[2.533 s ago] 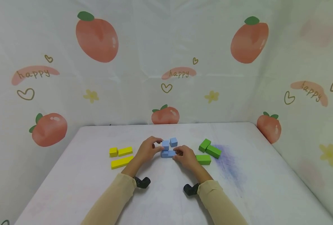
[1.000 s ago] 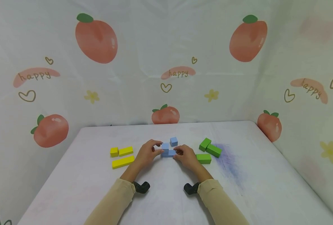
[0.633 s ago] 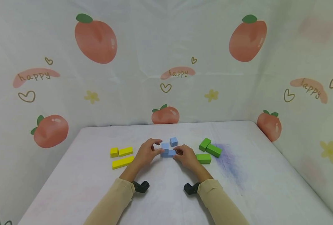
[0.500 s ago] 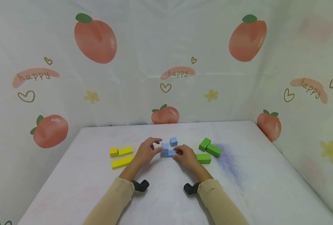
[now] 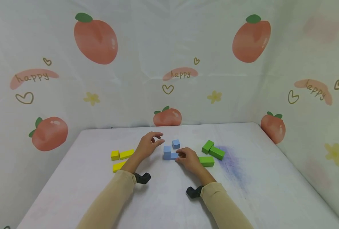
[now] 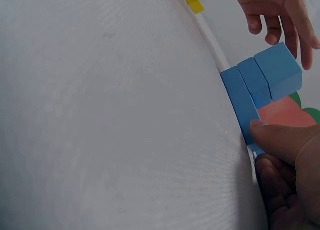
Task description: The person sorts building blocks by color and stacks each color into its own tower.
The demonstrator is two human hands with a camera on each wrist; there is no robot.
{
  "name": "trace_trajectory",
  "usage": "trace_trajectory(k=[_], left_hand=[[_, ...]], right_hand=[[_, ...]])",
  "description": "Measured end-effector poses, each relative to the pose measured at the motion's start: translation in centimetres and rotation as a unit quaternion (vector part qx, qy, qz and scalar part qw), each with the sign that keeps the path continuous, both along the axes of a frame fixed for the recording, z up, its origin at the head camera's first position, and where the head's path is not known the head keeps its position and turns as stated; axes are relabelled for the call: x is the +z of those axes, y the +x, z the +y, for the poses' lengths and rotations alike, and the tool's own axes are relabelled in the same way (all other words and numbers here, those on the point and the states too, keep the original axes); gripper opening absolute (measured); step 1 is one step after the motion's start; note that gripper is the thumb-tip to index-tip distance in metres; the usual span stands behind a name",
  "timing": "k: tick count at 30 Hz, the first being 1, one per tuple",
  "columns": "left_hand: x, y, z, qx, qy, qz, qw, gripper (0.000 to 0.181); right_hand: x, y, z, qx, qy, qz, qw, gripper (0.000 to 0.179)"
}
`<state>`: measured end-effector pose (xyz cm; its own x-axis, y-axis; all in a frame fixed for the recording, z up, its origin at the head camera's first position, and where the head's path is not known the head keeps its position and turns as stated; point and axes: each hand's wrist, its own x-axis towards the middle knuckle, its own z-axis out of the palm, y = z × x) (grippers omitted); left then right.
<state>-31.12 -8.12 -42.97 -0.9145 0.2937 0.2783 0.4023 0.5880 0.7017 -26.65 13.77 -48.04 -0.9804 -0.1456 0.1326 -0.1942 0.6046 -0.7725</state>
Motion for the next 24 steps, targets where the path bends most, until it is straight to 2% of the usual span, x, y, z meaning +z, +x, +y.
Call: trace_trajectory(k=[8,18,24], left_hand=[[0.1,-2.0,0.6,-0.013,-0.017,-0.034,0.9992,0.036],[0.0,-3.4,0.8,-0.078,-0.085,-0.084,0.9897,0.037],[-0.3,-3.9,0.8,-0.099,-0.101,-0.107,0.9843,0.036]], right_hand=[[-0.1,0.0,0.1,-0.004,0.005,0.001,1.0,0.028],[0.0,0.1,0.1,0.002,0.008,-0.01,0.9999,0.029],[0.0,-0.1,0.1,0.002,0.009,0.0,1.0,0.028]])
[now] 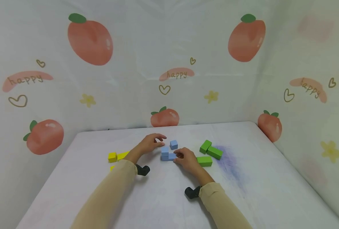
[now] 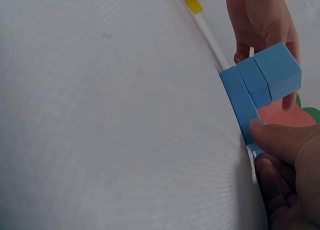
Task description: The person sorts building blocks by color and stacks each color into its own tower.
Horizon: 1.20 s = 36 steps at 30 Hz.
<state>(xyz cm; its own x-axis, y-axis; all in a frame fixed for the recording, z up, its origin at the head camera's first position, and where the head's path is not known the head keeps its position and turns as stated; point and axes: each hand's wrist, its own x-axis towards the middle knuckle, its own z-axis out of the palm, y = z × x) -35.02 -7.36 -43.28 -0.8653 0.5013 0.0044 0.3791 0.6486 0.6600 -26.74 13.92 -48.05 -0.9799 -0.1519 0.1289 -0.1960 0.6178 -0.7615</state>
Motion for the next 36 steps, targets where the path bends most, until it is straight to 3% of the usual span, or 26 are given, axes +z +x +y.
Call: trace_trajectory(k=[6,14,23,26,32,36], left_hand=[[-0.2,-0.2,0.2,-0.007,0.001,-0.015,0.9999,0.036],[-0.1,-0.7,0.2,-0.048,-0.005,-0.021,0.9986,0.039],[-0.3,-0.6,0.2,-0.123,-0.011,0.023,0.9921,0.039],[-0.4,-0.6,0.3,-0.124,-0.019,0.028,0.9918,0.039],[-0.8,-0.9,0.8,-0.096,-0.034,0.006,0.9948,0.038],[-0.7,-0.9,1.0,-0.084,-0.047,0.009,0.9954,0.037]], right_hand=[[0.2,0.0,-0.2,0.003,0.0,-0.007,1.0,0.028],[0.6,0.1,-0.3,0.005,0.003,-0.005,1.0,0.028],[0.6,0.1,-0.4,0.008,-0.001,-0.003,1.0,0.028],[0.5,0.1,-0.4,0.01,-0.003,-0.005,0.9999,0.028],[0.0,-0.1,-0.2,0.009,0.004,-0.001,0.9999,0.028],[-0.1,-0.1,0.0,0.006,0.004,-0.001,1.0,0.028]])
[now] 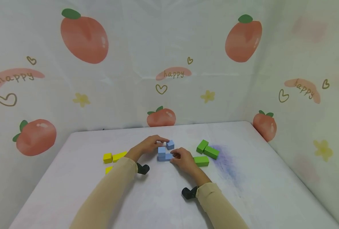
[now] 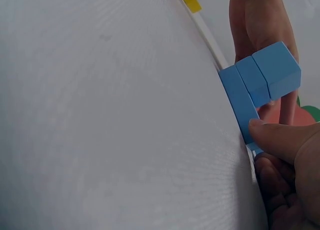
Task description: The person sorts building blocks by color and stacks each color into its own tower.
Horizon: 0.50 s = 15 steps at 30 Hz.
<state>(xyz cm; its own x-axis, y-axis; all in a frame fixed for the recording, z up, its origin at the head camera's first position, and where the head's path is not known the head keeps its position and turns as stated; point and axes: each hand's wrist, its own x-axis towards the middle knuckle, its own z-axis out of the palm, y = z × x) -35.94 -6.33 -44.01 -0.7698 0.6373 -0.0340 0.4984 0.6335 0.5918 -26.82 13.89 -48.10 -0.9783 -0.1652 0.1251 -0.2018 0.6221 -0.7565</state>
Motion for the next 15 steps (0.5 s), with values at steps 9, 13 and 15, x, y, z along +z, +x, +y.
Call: trace_trajectory(k=[9,13,15], left_hand=[[-0.04,0.1,-0.05,0.032,-0.014,0.02,0.9992,0.034],[-0.08,0.13,-0.01,0.043,-0.019,0.031,0.9984,0.032],[-0.07,0.15,0.11,0.039,-0.023,0.038,0.9983,0.033]], right_hand=[[0.11,0.07,0.04,-0.006,0.0,-0.005,1.0,0.028],[0.05,0.09,-0.05,-0.005,0.001,-0.002,1.0,0.028],[0.04,0.09,-0.12,-0.005,-0.001,-0.002,1.0,0.027]])
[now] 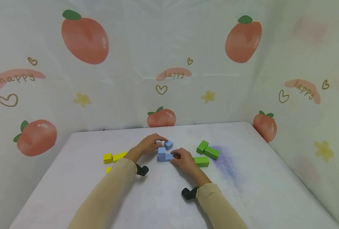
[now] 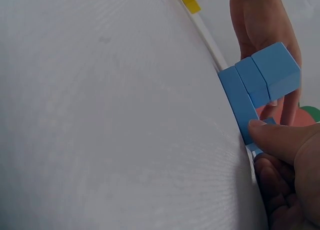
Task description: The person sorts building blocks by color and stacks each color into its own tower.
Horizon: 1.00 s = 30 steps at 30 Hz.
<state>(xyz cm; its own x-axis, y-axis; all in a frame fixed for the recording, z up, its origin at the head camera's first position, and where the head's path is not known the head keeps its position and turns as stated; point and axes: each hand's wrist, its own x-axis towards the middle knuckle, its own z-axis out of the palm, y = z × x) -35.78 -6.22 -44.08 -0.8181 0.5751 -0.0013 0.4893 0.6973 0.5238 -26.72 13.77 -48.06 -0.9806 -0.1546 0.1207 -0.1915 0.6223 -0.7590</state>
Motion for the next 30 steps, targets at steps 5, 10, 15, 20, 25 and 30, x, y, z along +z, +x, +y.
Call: trace_trajectory(k=[5,10,15,20,25,30], left_hand=[[0.14,0.22,0.33,-0.014,-0.014,0.005,0.9998,0.037],[0.1,0.32,0.43,-0.009,-0.017,0.009,0.9998,0.037],[-0.07,0.13,0.22,0.008,-0.006,0.021,0.9997,0.036],[-0.31,-0.13,0.1,0.024,0.002,0.034,0.9991,0.034],[-0.29,0.06,0.42,0.041,0.019,0.043,0.998,0.032],[-0.65,0.0,0.6,0.058,0.035,0.034,0.9972,0.03]], right_hand=[[-0.13,-0.01,-0.1,0.005,-0.003,0.001,1.0,0.027],[-0.23,0.01,-0.08,0.003,-0.002,0.002,1.0,0.027],[-0.11,0.03,-0.04,-0.001,0.0,-0.001,1.0,0.027],[0.01,0.11,0.08,-0.002,0.001,0.003,1.0,0.028],[0.04,0.1,0.1,-0.003,-0.008,-0.005,1.0,0.028],[-0.18,-0.01,-0.02,-0.004,-0.009,-0.007,0.9999,0.028]])
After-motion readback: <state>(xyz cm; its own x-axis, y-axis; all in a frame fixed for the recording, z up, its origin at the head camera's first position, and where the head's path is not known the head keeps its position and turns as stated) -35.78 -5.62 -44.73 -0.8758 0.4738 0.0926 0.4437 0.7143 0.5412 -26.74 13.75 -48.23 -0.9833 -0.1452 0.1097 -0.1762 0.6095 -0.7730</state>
